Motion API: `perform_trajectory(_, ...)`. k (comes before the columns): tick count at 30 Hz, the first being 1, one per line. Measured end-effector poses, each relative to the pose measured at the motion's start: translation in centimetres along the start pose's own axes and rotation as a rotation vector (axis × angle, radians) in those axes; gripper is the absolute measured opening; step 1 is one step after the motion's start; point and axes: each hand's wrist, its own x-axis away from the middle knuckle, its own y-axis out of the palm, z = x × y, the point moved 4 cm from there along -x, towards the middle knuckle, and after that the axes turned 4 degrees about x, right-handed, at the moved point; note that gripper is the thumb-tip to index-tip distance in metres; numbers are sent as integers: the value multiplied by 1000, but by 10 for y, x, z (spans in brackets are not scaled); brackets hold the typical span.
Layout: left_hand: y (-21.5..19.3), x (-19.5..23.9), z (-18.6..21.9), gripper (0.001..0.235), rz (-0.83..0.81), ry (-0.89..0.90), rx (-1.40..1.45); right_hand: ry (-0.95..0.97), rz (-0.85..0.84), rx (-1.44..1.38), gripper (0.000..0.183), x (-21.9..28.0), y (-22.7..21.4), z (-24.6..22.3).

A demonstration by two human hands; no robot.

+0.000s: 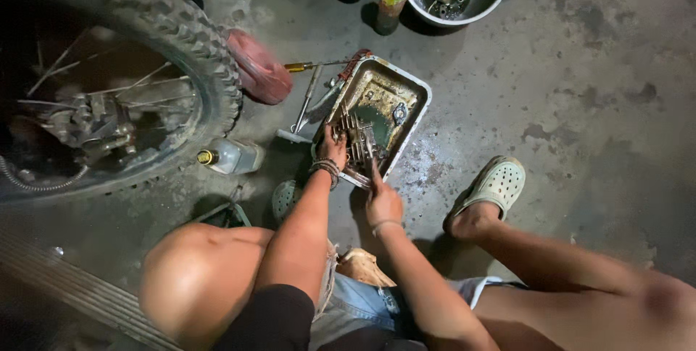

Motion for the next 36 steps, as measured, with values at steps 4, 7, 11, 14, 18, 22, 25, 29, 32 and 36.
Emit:
perform_trajectory(4,6,-13,-1,59,1,14,-68,19,5,-80,73,-18,-8,-11)
perform_trajectory(7,8,-8,-7,59,26,44,-26,7,45,-133,69,-40,-26,-25)
perform_trajectory(11,0,-2,5,57,-7,-16,-10,-12,68,-62,67,-27,-24,-20)
perform_trajectory(14,-10,19,23,57,-15,-15,16,-25,49,-51,69,-13,11,8)
perform_trajectory(18,8,0,6,58,-39,-30,-4,8,36,-150,66,-29,-11,-4)
perform_trajectory(22,-2,9,14,54,-65,-2,-3,-23,121,-102,62,-52,-12,-4)
perform_trajectory(25,-2,15,24,49,-62,39,-32,-42,101,-70,69,-26,11,13)
perform_trajectory(29,-1,7,21,45,-46,27,-127,-10,93,-143,62,-15,7,-3)
perform_trajectory(32,-1,2,19,48,-30,30,-37,-24,109,-205,59,-36,-7,-11)
perform_trajectory(36,-16,18,31,54,-34,24,54,-53,93,-64,79,-21,33,26)
